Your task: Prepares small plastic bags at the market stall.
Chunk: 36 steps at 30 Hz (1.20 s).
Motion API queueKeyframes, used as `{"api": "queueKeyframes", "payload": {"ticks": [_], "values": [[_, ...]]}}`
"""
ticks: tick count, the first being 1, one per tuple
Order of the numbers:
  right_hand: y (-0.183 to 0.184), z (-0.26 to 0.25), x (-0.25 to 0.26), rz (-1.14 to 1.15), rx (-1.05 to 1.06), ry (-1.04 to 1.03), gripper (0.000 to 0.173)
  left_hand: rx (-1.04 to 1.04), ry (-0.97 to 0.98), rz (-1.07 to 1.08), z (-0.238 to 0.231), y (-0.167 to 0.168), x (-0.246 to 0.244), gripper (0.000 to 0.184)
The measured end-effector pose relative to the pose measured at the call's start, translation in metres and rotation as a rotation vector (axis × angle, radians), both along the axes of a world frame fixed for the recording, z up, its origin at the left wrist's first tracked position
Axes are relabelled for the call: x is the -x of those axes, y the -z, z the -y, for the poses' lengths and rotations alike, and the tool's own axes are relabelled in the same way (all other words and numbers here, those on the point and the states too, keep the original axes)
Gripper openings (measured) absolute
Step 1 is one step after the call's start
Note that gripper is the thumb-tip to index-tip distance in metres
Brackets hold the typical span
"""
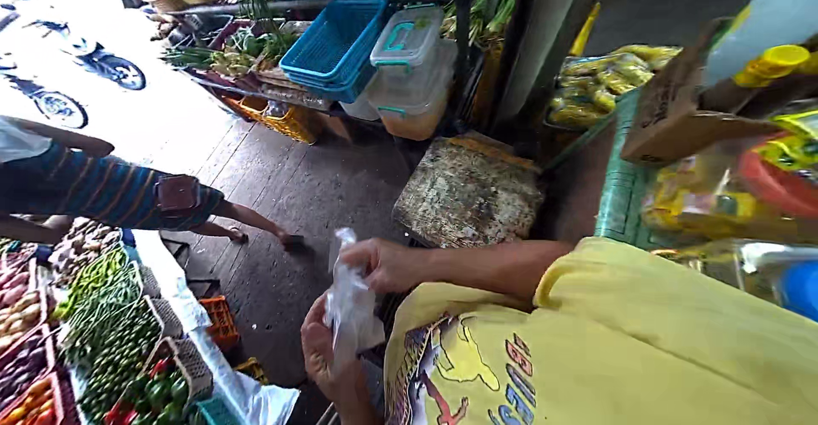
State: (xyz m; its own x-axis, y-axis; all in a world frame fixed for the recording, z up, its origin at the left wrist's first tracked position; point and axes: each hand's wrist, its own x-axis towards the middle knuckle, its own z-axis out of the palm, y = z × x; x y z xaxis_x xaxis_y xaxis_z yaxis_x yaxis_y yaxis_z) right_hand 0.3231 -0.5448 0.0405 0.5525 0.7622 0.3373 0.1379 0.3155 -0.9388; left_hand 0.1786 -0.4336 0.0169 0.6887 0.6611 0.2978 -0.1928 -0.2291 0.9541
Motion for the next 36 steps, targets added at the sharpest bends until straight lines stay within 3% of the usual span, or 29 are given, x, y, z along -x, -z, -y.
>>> {"api": "queueKeyframes", "payload": {"ticks": [3,7,10,12,16,17,19,21,22,24,25,26,28,30,33,36], "values": [[-0.001,0.037,-0.042,0.012,0.078,0.265,0.019,-0.026,0.117,-0.213,-0.007,0.027,0.002,0.054],[0.011,0.089,-0.094,0.009,0.025,0.663,0.022,-0.057,0.239,-0.527,-0.007,0.067,0.023,0.036],[0.003,0.116,-0.112,-0.070,0.080,0.751,0.016,0.115,0.261,-0.608,0.002,0.082,0.029,0.037],[-0.001,0.111,-0.105,-0.152,0.104,0.638,0.019,0.283,0.290,-0.551,0.006,0.075,0.019,0.047],[0.009,0.067,-0.069,-0.384,-0.009,0.142,0.020,0.442,0.325,-0.467,0.011,0.052,-0.010,0.090],[0.010,0.057,-0.060,-0.432,-0.040,0.031,0.018,0.440,0.278,-0.508,0.016,0.038,-0.012,0.077],[0.013,0.042,-0.049,-0.493,-0.058,-0.110,0.016,0.473,0.136,-0.640,0.038,-0.002,-0.017,0.032],[0.023,0.034,-0.049,-0.378,-0.018,-0.125,0.014,0.527,0.243,-0.547,0.037,0.001,-0.009,0.027],[0.030,0.032,-0.052,-0.223,0.034,-0.093,0.013,0.607,0.334,-0.450,0.031,0.013,-0.010,0.038],[0.044,0.034,-0.058,0.111,0.162,-0.052,0.017,0.759,0.433,-0.356,0.021,0.034,-0.022,0.093],[0.049,0.036,-0.059,0.219,0.219,-0.067,0.018,0.803,0.412,-0.367,0.022,0.034,-0.029,0.109],[0.055,0.038,-0.059,0.287,0.264,-0.093,0.019,0.826,0.375,-0.379,0.025,0.033,-0.034,0.111],[0.063,0.044,-0.056,0.359,0.340,-0.162,0.021,0.807,0.364,-0.416,0.031,0.035,-0.041,0.089],[0.072,0.051,-0.049,0.407,0.374,-0.226,0.022,0.745,0.376,-0.491,0.037,0.034,-0.050,0.049],[0.088,0.057,-0.042,0.461,0.328,-0.312,0.014,0.769,0.344,-0.531,0.041,0.029,-0.055,0.030],[0.083,0.069,-0.054,0.350,0.370,-0.498,0.031,0.774,0.306,-0.516,0.040,0.031,-0.055,0.019]]}}
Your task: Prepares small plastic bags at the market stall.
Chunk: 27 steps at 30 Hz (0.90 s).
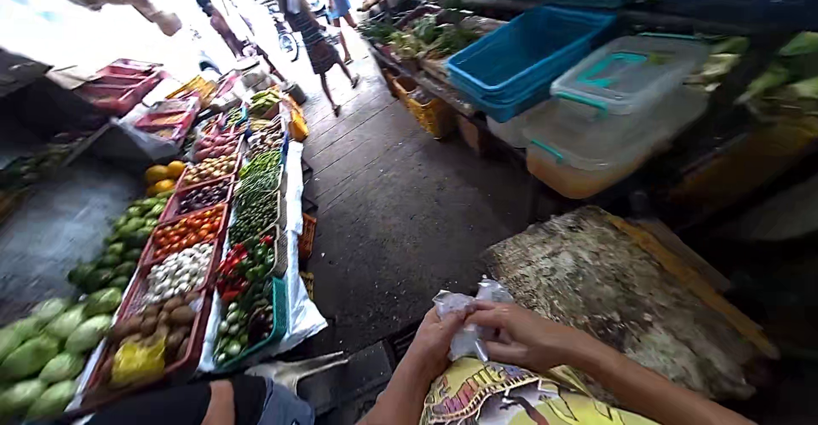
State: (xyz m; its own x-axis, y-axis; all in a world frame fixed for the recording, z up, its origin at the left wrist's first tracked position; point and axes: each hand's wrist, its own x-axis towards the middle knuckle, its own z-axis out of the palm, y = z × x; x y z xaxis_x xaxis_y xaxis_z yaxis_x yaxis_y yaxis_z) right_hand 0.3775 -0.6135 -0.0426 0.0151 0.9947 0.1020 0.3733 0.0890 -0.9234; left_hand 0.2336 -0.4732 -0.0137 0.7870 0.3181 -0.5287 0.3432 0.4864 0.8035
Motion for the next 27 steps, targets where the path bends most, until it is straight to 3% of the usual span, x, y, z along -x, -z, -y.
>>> {"api": "queueKeyframes", "payload": {"ticks": [2,5,7,9,14,21,24,27], "values": [[-0.004,0.005,-0.005,-0.112,0.043,-0.043,0.040,-0.053,-0.035,0.036,-0.001,0.001,0.006,0.013],[-0.013,0.004,-0.008,-0.230,-0.033,0.058,0.038,-0.126,-0.142,0.119,0.000,-0.003,0.014,0.019],[-0.019,-0.001,-0.012,-0.213,-0.110,0.194,0.037,-0.152,-0.224,0.131,0.001,-0.003,0.017,0.021],[-0.026,-0.002,-0.016,-0.132,-0.064,0.272,0.046,-0.171,-0.277,0.153,0.003,-0.003,0.019,0.022],[-0.031,-0.011,0.009,-0.182,0.120,0.145,0.069,-0.251,-0.260,0.318,0.005,-0.005,0.019,0.028],[-0.033,-0.036,0.039,-0.215,0.172,0.330,0.050,-0.306,-0.401,0.209,0.002,0.001,0.013,0.021],[-0.031,-0.039,0.036,-0.418,0.136,0.428,0.046,-0.328,-0.334,0.195,0.007,-0.008,0.010,0.023],[-0.032,-0.037,0.025,-0.488,0.104,0.418,0.059,-0.369,-0.159,0.202,0.004,-0.005,0.006,0.050]]}}
